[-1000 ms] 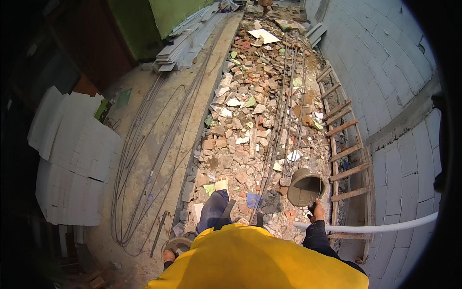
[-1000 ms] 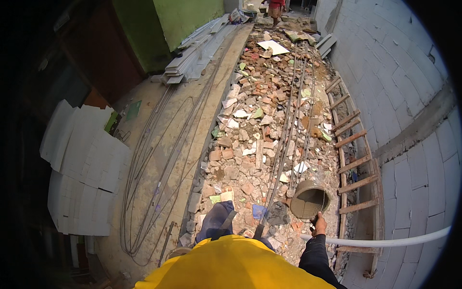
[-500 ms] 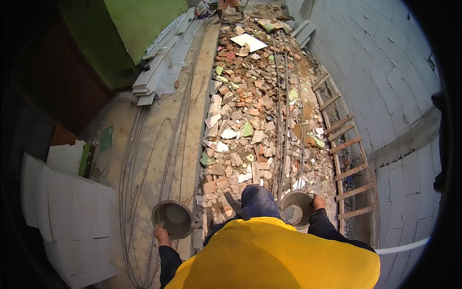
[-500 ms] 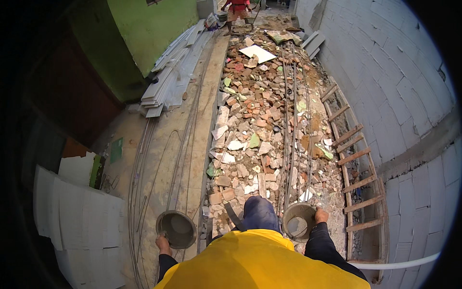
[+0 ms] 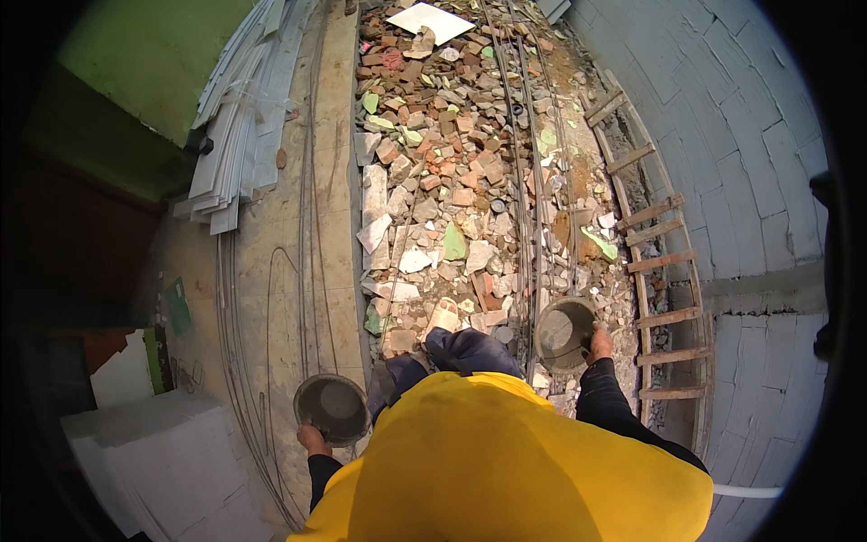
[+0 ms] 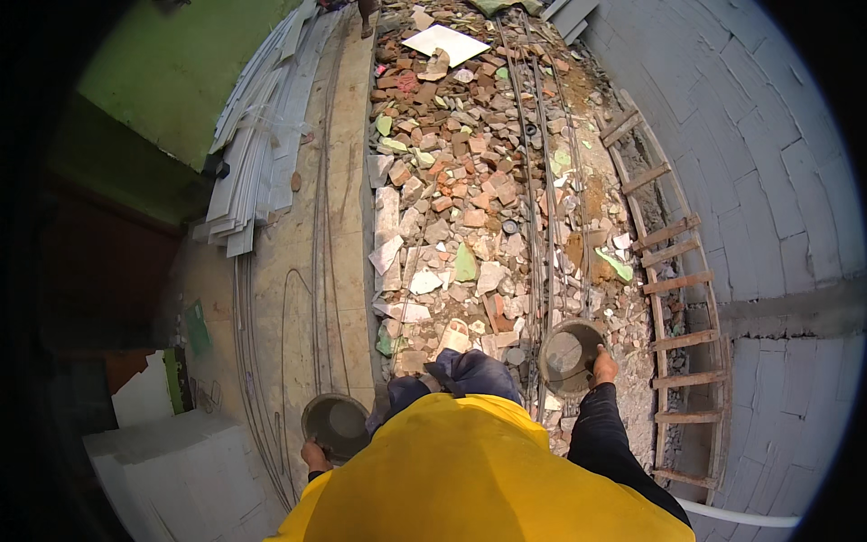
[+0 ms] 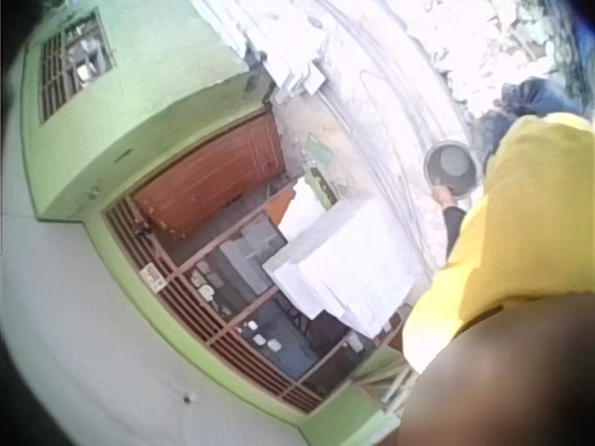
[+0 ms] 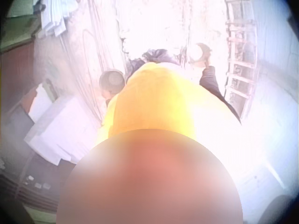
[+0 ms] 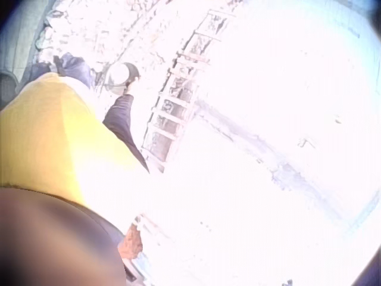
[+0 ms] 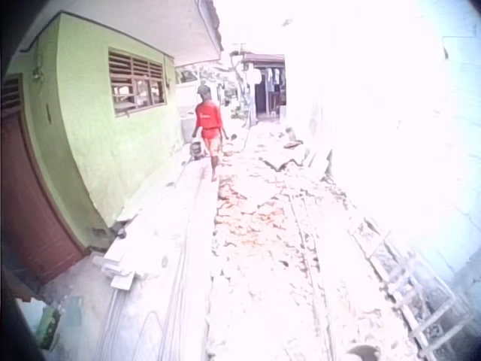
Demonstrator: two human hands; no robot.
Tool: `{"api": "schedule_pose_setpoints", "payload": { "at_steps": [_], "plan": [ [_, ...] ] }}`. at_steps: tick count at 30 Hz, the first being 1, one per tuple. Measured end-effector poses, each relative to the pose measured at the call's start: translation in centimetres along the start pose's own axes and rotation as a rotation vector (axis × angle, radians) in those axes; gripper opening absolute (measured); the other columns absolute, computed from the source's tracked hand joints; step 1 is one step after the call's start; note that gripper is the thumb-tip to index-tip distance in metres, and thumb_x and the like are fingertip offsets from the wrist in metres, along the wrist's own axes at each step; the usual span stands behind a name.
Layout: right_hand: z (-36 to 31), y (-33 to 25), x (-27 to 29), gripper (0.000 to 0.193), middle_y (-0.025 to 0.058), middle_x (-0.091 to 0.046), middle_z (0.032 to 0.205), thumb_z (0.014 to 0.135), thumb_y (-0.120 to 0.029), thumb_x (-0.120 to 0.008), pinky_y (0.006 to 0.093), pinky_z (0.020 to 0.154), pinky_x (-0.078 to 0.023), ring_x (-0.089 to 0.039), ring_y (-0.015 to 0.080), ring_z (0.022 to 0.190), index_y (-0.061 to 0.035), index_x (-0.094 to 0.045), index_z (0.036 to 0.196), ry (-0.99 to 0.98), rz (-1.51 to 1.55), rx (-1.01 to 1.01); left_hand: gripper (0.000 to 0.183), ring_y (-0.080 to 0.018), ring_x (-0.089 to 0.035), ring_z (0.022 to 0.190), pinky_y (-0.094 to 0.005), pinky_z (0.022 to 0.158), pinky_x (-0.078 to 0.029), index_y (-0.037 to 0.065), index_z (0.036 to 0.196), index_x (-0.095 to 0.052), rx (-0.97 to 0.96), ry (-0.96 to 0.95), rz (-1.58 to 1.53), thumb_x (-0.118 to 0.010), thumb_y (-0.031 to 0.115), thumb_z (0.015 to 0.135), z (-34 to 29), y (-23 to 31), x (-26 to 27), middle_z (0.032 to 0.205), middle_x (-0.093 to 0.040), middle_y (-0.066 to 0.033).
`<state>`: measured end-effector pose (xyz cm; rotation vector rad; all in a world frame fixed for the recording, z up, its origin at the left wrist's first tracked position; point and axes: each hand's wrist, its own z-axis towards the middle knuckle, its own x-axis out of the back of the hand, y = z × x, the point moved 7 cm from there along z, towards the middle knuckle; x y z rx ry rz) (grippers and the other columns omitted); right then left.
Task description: The person mixes wet concrete with a hoe and fills two metal bowls. They carry the bowls across a debris-strewn construction site and pour the concrete onto a rebar grid. The person repeats the mixing and transport cycle multiple times.
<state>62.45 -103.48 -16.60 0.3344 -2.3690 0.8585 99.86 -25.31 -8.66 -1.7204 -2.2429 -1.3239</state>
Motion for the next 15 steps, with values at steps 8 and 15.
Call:
{"api": "schedule_pose_setpoints", "payload": {
  "at_steps": [8,15],
  "plan": [
    [-6.8,-21.0,-4.4,0.038,0.002,-0.068,0.079,0.097,-0.044,-0.059,0.0379,0.08,-0.051,-0.066,0.0189,0.085,-0.0125,-0.065,0.118,-0.396,0.241,0.109,0.027,-0.0258,-0.056,0.08,-0.0431,0.071,-0.045,-0.005,0.11,-0.061,-0.161,-0.336,1.192,-0.051,0.016,0.096,-1.2,9.8,-18.4,0.095,-0.061,-0.014],
    [-2.3,-27.6,-13.8,0.041,0.0009,-0.059,0.068,0.093,-0.05,-0.06,0.0439,0.079,-0.044,-0.059,0.0194,0.073,-0.014,-0.069,0.11,-0.188,0.238,-0.006,0.032,-0.0287,-0.061,0.084,-0.0444,0.075,-0.047,-0.007,0.114,-0.063,0.041,-0.147,0.527,-0.05,0.016,0.095,-1.2,24.7,-38.7,0.101,-0.064,-0.0166]
  ]
}}
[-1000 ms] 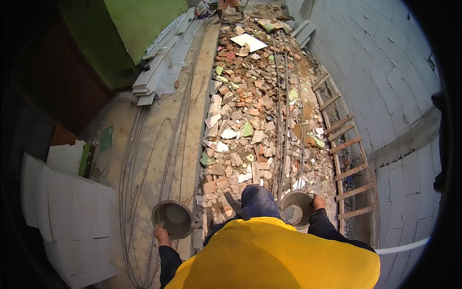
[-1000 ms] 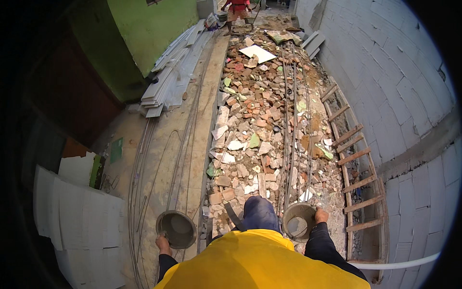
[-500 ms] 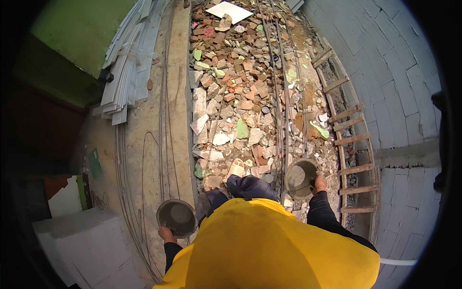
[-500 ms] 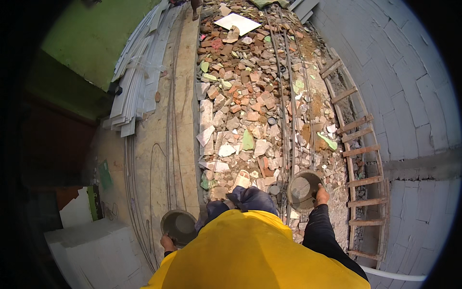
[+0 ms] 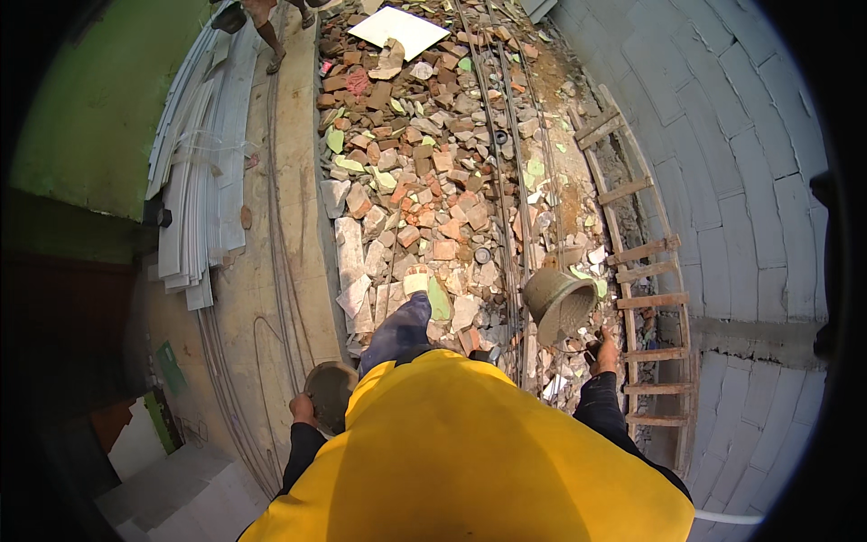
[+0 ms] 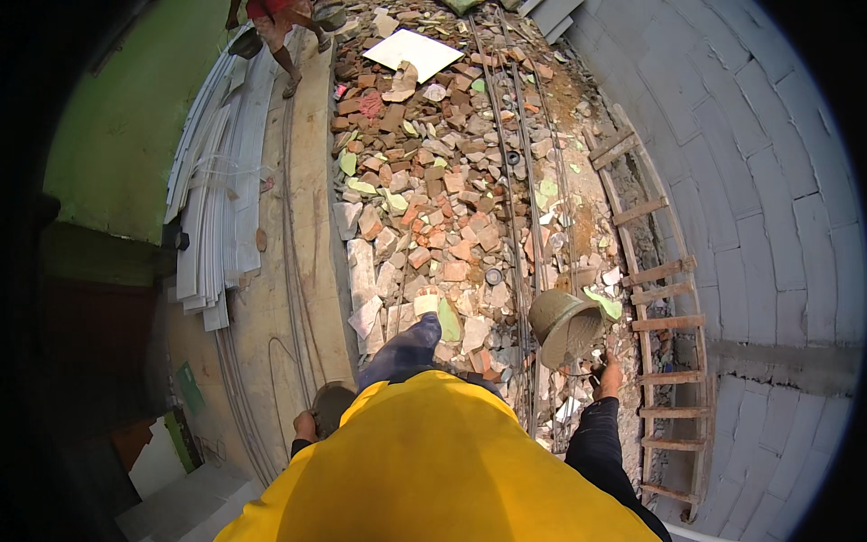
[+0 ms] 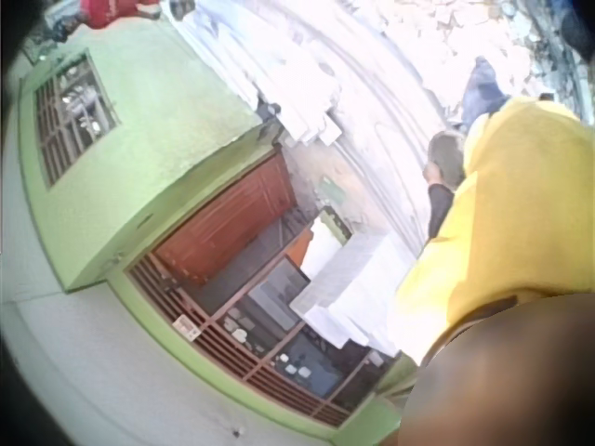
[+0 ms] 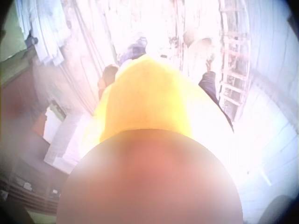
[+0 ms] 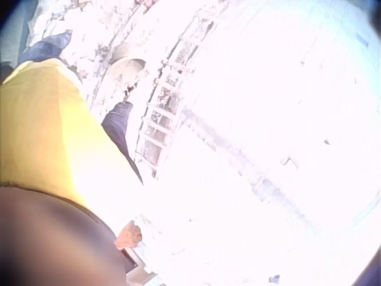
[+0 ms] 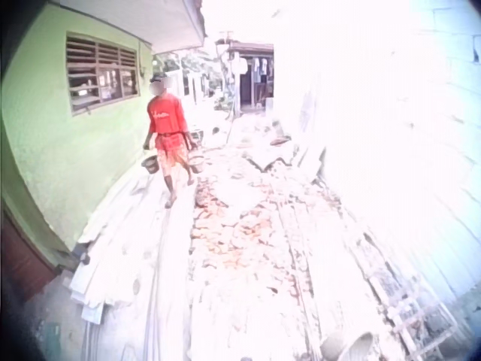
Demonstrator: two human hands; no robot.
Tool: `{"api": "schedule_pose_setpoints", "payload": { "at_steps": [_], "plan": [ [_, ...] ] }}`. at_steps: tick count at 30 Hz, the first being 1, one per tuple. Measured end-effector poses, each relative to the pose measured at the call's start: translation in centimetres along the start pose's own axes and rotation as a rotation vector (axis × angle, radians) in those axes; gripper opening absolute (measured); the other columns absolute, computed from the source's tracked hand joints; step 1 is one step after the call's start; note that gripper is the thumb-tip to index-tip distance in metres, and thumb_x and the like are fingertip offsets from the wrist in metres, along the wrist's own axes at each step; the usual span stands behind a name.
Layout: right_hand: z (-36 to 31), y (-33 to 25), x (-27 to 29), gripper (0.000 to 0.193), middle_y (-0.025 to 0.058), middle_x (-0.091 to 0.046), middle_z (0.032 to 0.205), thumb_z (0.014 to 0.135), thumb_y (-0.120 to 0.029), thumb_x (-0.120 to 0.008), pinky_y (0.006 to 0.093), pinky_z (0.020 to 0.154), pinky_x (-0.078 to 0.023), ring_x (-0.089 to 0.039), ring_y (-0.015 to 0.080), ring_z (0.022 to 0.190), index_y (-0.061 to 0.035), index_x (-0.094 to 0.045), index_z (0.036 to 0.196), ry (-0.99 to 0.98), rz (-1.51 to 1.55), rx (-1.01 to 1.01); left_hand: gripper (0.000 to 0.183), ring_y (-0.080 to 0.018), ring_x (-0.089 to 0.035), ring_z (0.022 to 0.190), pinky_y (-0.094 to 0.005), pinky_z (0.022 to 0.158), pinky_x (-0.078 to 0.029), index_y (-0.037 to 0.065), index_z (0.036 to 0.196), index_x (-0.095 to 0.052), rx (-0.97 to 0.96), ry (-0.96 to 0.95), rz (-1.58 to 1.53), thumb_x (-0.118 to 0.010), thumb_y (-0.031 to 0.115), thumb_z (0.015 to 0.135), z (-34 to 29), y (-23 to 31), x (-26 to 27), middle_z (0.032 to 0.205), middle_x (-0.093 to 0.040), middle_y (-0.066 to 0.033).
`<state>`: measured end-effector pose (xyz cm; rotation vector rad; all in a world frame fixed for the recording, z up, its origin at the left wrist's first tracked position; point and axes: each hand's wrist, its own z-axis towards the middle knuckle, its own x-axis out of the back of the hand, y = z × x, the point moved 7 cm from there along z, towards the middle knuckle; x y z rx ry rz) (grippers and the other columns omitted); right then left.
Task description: The person mixes wet concrete with a hoe and fills two metal bowls. They carry the bowls across a debris-strewn construction site and pour the concrete onto a rebar grid. The person repeats the mixing and transport cycle multiple times.
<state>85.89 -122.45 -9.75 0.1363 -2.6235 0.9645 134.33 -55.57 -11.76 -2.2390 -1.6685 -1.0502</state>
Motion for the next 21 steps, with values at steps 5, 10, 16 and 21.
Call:
{"api": "schedule_pose_setpoints", "payload": {
  "at_steps": [5,10,16,21],
  "plan": [
    [4.8,-2.7,-4.4,0.046,0.0116,-0.068,0.078,0.088,-0.044,-0.071,0.0463,0.067,-0.05,-0.064,0.0279,0.07,-0.0024,-0.07,0.106,0.4,-0.302,-0.034,0.024,-0.0223,-0.059,0.066,-0.036,0.065,-0.044,-0.001,0.106,-0.066,-0.215,-0.104,-0.162,-0.055,0.016,0.093,2.3,22.3,-11.2,0.081,-0.064,-0.0092],
    [7.1,-4.8,-10.2,0.021,0.0083,-0.056,0.063,0.089,-0.027,-0.067,0.0378,0.048,-0.038,-0.047,0.0224,0.05,-0.0064,-0.063,0.085,0.355,0.222,-0.218,0.02,-0.0217,-0.061,0.069,-0.0364,0.068,-0.047,0.002,0.096,-0.071,-0.662,-0.142,-0.059,-0.06,0.016,0.087,0.7,45.2,-19.3,0.082,-0.067,-0.0084],
    [14.0,-18.4,-16.9,0.036,0.0149,-0.065,0.076,0.091,-0.032,-0.061,0.0461,0.055,-0.045,-0.058,0.0303,0.06,0.0001,-0.067,0.107,0.32,0.003,-0.24,0.031,-0.0285,-0.067,0.097,-0.0361,0.087,-0.049,-0.001,0.109,-0.07,-0.813,-0.076,0.121,-0.058,0.017,0.087,-6.1,62.3,-27.5,0.103,-0.072,-0.016],
    [19.7,-32.3,-26.6,0.042,0.012,-0.068,0.085,0.092,-0.04,-0.057,0.0483,0.063,-0.048,-0.064,0.0302,0.072,-0.0021,-0.066,0.108,0.172,-0.019,-0.153,0.036,-0.0368,-0.066,0.104,-0.0403,0.089,-0.048,-0.007,0.112,-0.067,-0.716,0.032,0.105,-0.053,0.017,0.088,-7.8,66.9,-33.8,0.111,-0.07,-0.0236]
  ]
}}
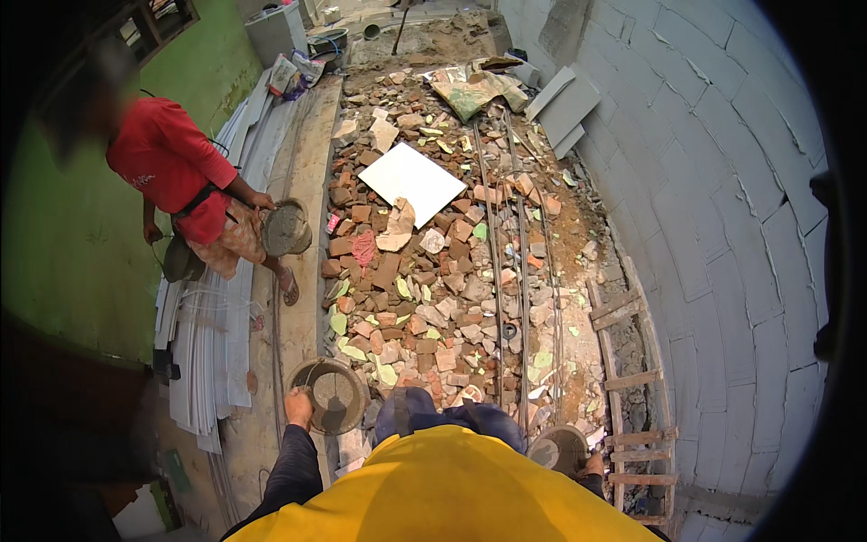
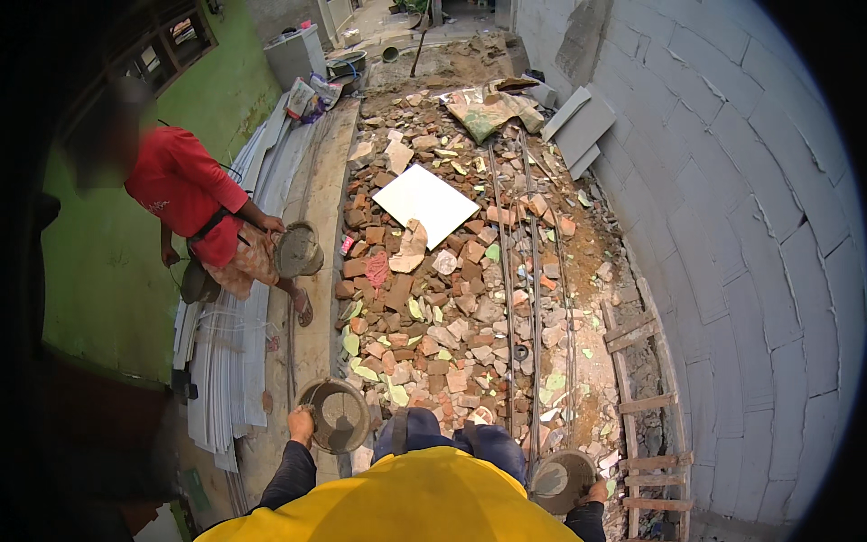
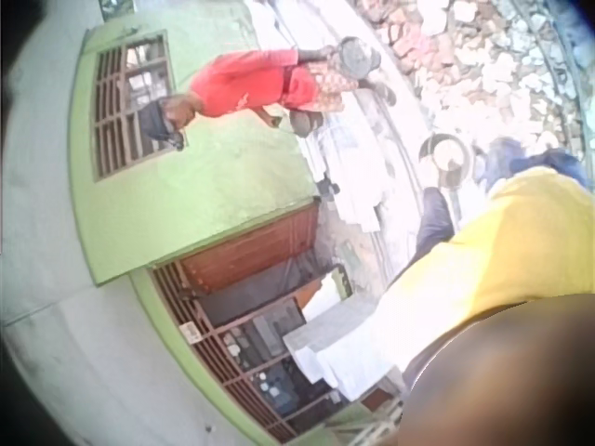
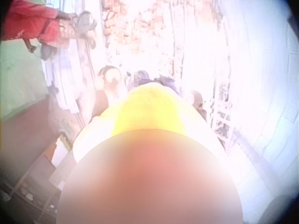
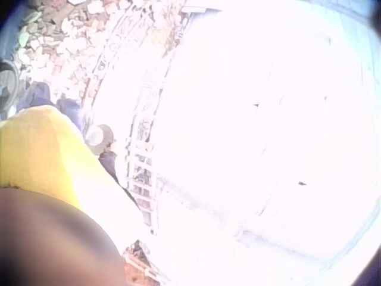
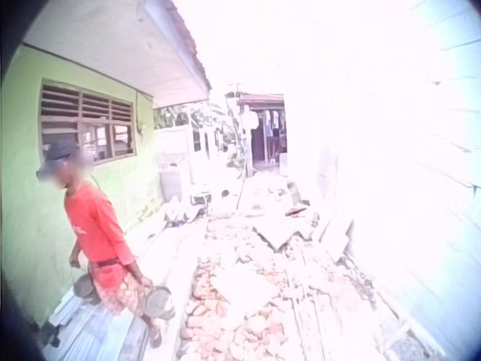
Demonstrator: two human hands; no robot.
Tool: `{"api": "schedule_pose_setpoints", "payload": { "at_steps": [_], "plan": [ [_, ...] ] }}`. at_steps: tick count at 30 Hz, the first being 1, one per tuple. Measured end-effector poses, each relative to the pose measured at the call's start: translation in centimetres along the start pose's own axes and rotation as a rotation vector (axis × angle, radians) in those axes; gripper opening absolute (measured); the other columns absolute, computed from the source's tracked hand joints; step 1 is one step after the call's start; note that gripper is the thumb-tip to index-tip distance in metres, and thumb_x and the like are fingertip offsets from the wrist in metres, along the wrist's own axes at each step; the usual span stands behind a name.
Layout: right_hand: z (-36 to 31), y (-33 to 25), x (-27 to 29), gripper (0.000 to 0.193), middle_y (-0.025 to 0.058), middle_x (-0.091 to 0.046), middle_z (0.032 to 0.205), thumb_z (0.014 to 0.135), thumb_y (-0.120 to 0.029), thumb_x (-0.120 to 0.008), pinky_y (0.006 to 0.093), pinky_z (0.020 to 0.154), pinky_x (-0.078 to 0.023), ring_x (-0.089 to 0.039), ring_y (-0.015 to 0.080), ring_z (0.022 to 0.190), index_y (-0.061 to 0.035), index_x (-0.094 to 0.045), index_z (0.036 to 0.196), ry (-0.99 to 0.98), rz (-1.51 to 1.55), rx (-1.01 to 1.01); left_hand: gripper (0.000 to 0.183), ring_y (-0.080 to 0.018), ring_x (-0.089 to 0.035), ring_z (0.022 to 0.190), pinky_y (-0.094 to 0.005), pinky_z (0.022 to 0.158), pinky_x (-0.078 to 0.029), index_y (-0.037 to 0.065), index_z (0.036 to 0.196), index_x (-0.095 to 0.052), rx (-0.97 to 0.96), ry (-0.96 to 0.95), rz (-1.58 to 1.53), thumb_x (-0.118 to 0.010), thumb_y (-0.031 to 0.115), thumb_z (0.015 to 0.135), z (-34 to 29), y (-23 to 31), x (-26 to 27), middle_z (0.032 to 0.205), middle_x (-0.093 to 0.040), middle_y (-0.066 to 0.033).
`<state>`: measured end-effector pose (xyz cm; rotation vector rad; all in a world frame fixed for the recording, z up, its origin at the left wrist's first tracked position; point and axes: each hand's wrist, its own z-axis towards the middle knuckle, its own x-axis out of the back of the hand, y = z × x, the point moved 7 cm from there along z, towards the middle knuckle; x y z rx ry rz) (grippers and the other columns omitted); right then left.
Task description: The person mixes wet concrete with a hoe and fills two metal bowls. They carry the bowls across a debris-strewn construction site and pour the concrete onto a rebar grid. The person repeats the mixing and transport cycle multiple times.
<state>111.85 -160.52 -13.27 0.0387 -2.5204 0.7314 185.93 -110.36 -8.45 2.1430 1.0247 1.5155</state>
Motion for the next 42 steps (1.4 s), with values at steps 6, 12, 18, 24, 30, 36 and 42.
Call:
{"api": "schedule_pose_setpoints", "payload": {
  "at_steps": [6,12,18,24,30,36,42],
  "plan": [
    [2.1,-19.2,-16.4,0.031,0.0002,-0.065,0.071,0.093,-0.047,-0.057,0.0512,0.062,-0.042,-0.065,0.0225,0.066,-0.0178,-0.064,0.09,-0.126,0.11,-0.003,0.033,-0.0359,-0.068,0.105,-0.0413,0.092,-0.052,-0.003,0.104,-0.073,-0.286,-0.33,1.103,-0.049,0.017,0.094,4.8,2.0,-9.1,0.114,-0.069,-0.0227],
    [0.7,-34.2,-29.5,0.029,-0.0007,-0.066,0.074,0.093,-0.05,-0.059,0.0445,0.071,-0.042,-0.063,0.0194,0.072,-0.0217,-0.066,0.092,-0.094,0.155,0.106,0.033,-0.0333,-0.071,0.101,-0.0437,0.089,-0.055,0.003,0.101,-0.076,-0.105,-0.428,0.997,-0.048,0.019,0.097,13.8,8.0,-16.8,0.105,-0.072,-0.022],
    [-2.7,-46.5,-39.4,0.028,0.0032,-0.066,0.074,0.091,-0.039,-0.064,0.043,0.066,-0.042,-0.064,0.0193,0.068,-0.0113,-0.069,0.094,0.074,0.063,0.137,0.036,-0.0378,-0.069,0.099,-0.0448,0.083,-0.053,-0.009,0.097,-0.071,0.125,-0.051,0.364,-0.048,0.017,0.09,27.8,24.3,-21.2,0.105,-0.07,-0.0283],
    [0.8,-56.7,-51.6,0.044,0.0174,-0.073,0.103,0.089,-0.031,-0.065,0.0435,0.086,-0.052,-0.069,0.0307,0.091,0.0083,-0.07,0.107,0.199,-0.551,0.342,0.024,-0.0234,-0.063,0.075,-0.0365,0.07,-0.048,-0.004,0.096,-0.068,-0.002,0.029,-0.23,-0.053,0.013,0.088,39.9,47.5,-25.6,0.085,-0.069,-0.0145],
    [5.4,-68.1,-63.5,0.046,0.0221,-0.072,0.097,0.085,-0.034,-0.069,0.0402,0.077,-0.054,-0.07,0.0318,0.085,0.0097,-0.07,0.1,0.16,-0.852,0.403,0.024,-0.0221,-0.063,0.078,-0.0346,0.072,-0.048,-0.005,0.102,-0.066,0.129,0.147,-0.401,-0.058,0.012,0.088,47.2,62.5,-29.9,0.089,-0.069,-0.0137],
    [5.6,-84.4,-74.1,0.056,0.0174,-0.069,0.108,0.088,-0.043,-0.07,0.0529,0.077,-0.052,-0.066,0.0334,0.098,0.001,-0.065,0.123,0.007,-0.184,0.127,0.02,-0.0229,-0.059,0.063,-0.0402,0.054,-0.045,-0.006,0.096,-0.065,0.42,0.188,-0.469,-0.058,0.011,0.088,46.6,68.1,-32.3,0.087,-0.067,-0.015],
    [-0.2,-102.0,-86.5,0.038,0.0058,-0.07,0.097,0.088,-0.045,-0.069,0.049,0.069,-0.048,-0.066,0.024,0.086,-0.0134,-0.068,0.11,-0.235,-0.189,0.172,0.027,-0.0255,-0.062,0.058,-0.0412,0.048,-0.044,-0.001,0.094,-0.067,0.701,0.121,-0.507,-0.046,0.016,0.092,46.1,72.4,-39.3,0.076,-0.065,-0.0139]
  ]
}}
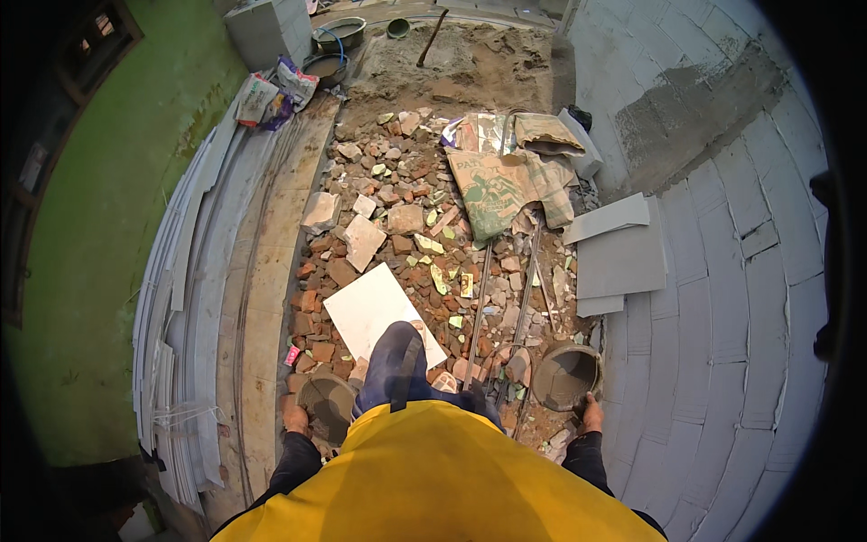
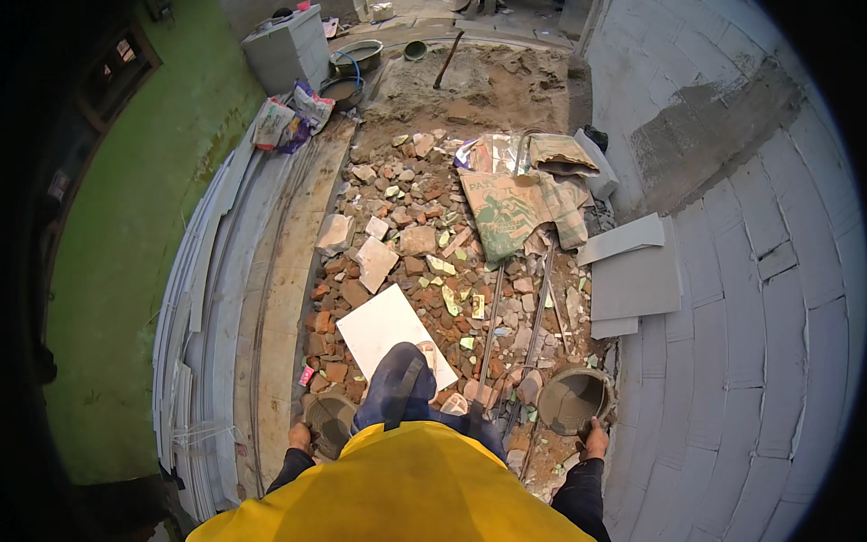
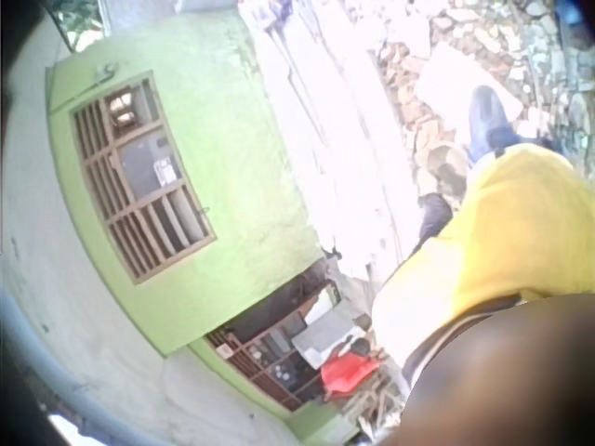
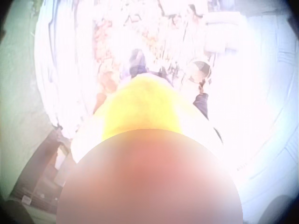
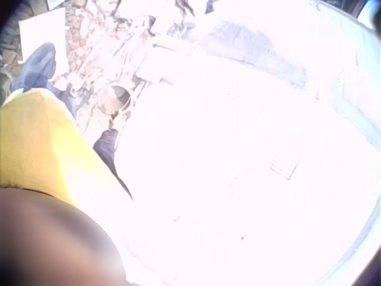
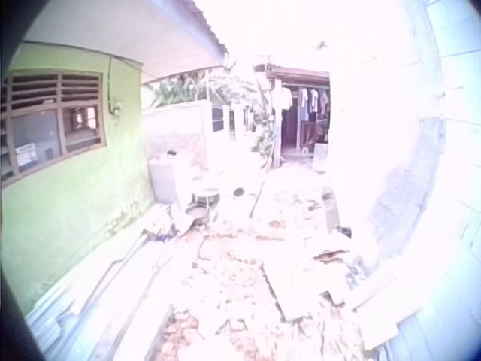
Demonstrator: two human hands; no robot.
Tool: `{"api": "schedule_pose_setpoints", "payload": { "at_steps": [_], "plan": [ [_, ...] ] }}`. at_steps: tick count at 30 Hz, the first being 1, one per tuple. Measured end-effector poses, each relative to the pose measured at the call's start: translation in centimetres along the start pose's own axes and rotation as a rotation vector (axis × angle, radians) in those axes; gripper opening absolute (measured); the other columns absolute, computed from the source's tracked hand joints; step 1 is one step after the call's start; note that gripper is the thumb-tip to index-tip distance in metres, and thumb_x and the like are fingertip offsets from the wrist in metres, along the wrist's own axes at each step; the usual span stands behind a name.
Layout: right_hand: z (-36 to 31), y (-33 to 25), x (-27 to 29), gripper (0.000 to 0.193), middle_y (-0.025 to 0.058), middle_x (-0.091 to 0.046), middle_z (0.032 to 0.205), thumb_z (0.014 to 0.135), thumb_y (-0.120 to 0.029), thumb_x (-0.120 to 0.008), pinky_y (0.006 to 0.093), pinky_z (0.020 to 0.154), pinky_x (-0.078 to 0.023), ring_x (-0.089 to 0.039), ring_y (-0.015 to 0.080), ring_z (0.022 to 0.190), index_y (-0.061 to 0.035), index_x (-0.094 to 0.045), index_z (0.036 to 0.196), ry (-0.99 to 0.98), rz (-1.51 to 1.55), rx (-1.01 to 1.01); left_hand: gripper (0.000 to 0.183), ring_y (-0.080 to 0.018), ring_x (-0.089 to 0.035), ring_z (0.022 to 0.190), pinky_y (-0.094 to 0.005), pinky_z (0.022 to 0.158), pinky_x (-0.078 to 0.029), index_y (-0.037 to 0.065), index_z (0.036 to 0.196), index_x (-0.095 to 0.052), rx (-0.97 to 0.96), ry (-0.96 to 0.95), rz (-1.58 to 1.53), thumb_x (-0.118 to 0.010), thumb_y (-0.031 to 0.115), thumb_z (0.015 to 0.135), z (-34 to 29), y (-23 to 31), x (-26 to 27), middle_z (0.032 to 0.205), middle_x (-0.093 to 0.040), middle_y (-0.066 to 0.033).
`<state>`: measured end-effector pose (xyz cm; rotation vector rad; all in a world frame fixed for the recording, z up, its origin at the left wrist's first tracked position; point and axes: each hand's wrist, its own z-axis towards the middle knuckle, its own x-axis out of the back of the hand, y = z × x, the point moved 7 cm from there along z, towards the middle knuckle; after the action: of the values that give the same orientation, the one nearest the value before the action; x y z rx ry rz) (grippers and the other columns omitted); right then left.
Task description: The person mixes wet concrete with a hoe and fills two metal bowls. They carry the bowls across a debris-strewn construction site and pour the concrete onto a rebar grid. The person repeats the mixing and transport cycle multiple times.
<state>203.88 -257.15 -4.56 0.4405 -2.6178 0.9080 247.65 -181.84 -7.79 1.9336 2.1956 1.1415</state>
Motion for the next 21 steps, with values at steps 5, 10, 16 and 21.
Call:
{"api": "schedule_pose_setpoints", "payload": {
  "at_steps": [5,10,16,21],
  "plan": [
    [2.0,-10.3,-9.2,0.03,0.0031,-0.068,0.087,0.089,-0.042,-0.069,0.0455,0.066,-0.046,-0.064,0.0197,0.078,-0.0139,-0.068,0.099,0.061,0.0,0.011,0.028,-0.0289,-0.063,0.062,-0.0418,0.051,-0.048,0.001,0.096,-0.062,0.258,-0.186,-0.11,-0.039,0.015,0.095,1.6,2.3,-9.7,0.076,-0.065,-0.014],
    [7.3,-18.7,-19.4,0.04,0.0099,-0.071,0.099,0.089,-0.04,-0.068,0.0498,0.076,-0.05,-0.067,0.0245,0.094,-0.0041,-0.069,0.106,0.131,0.007,-0.015,0.028,-0.0283,-0.063,0.063,-0.0418,0.053,-0.05,0.002,0.097,-0.062,0.314,-0.153,-0.073,-0.038,0.016,0.096,6.2,13.8,-21.3,0.075,-0.065,-0.0136],
    [16.3,-29.8,-29.5,0.042,0.0148,-0.069,0.107,0.09,-0.031,-0.066,0.0466,0.077,-0.052,-0.067,0.0278,0.09,-0.0021,-0.065,0.121,0.271,-0.258,0.088,0.024,-0.0243,-0.062,0.061,-0.0387,0.059,-0.054,0.005,0.098,-0.062,0.001,-0.198,-0.092,-0.041,0.015,0.096,9.0,36.6,-35.8,0.073,-0.064,-0.0096],
    [21.8,-35.5,-40.7,0.022,0.0038,-0.058,0.067,0.096,-0.028,-0.054,0.0405,0.055,-0.045,-0.054,0.0194,0.054,-0.0118,-0.067,0.103,0.012,-0.025,0.087,0.017,-0.0226,-0.058,0.067,-0.0402,0.059,-0.048,0.008,0.1,-0.061,-0.221,-0.347,-0.092,-0.048,0.018,0.094,8.9,55.5,-48.4,0.074,-0.062,-0.0075]
  ]
}}
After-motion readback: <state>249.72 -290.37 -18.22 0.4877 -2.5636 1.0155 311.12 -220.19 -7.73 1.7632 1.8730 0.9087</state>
